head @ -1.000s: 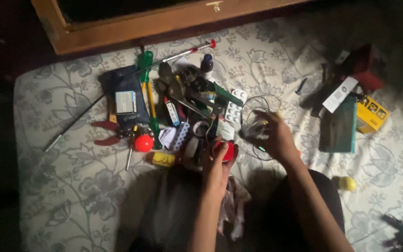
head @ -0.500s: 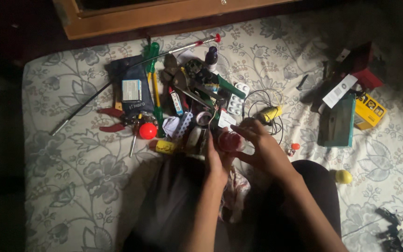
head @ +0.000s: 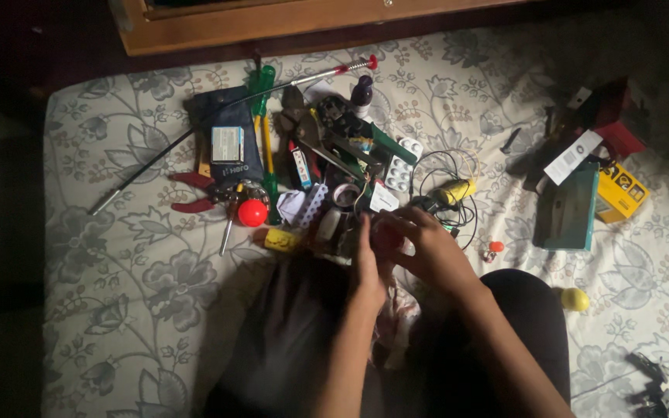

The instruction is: The person cleans various small objects including a measuring tape, electrical components, and containers using a cloth.

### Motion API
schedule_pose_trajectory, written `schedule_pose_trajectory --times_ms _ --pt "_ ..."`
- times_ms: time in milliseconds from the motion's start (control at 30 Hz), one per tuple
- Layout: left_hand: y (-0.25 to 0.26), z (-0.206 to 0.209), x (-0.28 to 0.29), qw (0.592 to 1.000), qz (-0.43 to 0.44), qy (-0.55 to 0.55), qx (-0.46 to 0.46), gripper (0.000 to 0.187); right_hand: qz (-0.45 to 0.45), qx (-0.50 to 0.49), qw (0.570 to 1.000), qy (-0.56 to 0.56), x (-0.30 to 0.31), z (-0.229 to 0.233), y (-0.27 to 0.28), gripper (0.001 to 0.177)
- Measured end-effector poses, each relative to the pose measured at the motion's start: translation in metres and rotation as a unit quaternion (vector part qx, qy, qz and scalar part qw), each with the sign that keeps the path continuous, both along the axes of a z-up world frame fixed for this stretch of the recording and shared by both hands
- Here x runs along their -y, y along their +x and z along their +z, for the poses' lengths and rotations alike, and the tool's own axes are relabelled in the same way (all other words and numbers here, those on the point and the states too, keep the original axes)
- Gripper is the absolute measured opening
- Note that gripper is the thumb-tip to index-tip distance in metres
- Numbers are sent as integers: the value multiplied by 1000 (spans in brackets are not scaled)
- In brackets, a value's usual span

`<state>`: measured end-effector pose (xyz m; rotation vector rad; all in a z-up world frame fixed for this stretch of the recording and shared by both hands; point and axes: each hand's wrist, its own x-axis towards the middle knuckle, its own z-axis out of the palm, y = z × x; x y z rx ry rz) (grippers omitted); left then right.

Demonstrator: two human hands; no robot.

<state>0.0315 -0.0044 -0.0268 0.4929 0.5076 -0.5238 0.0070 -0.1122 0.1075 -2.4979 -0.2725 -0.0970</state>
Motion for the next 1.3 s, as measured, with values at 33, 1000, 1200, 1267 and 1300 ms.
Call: schedule_pose_trajectory --times_ms 33,1000,1200,1267,1300 --pt "-2 0 -1 1000 0 0 -1 53 -6 1 1000 3 0 -3 0 58" --pt "-13 31 -14 972 -83 -72 207 28 -34 -39 996 73 38 13 -10 71" --pt "-15 21 0 983 -96 57 144 32 12 55 994 93 25 -19 -21 68" --pt "-15 22 -6 979 -100 65 162 33 -78 66 993 60 11 -25 -29 73" --pt "-15 21 -10 975 -103 73 180 35 -80 67 993 60 11 -25 -32 73"
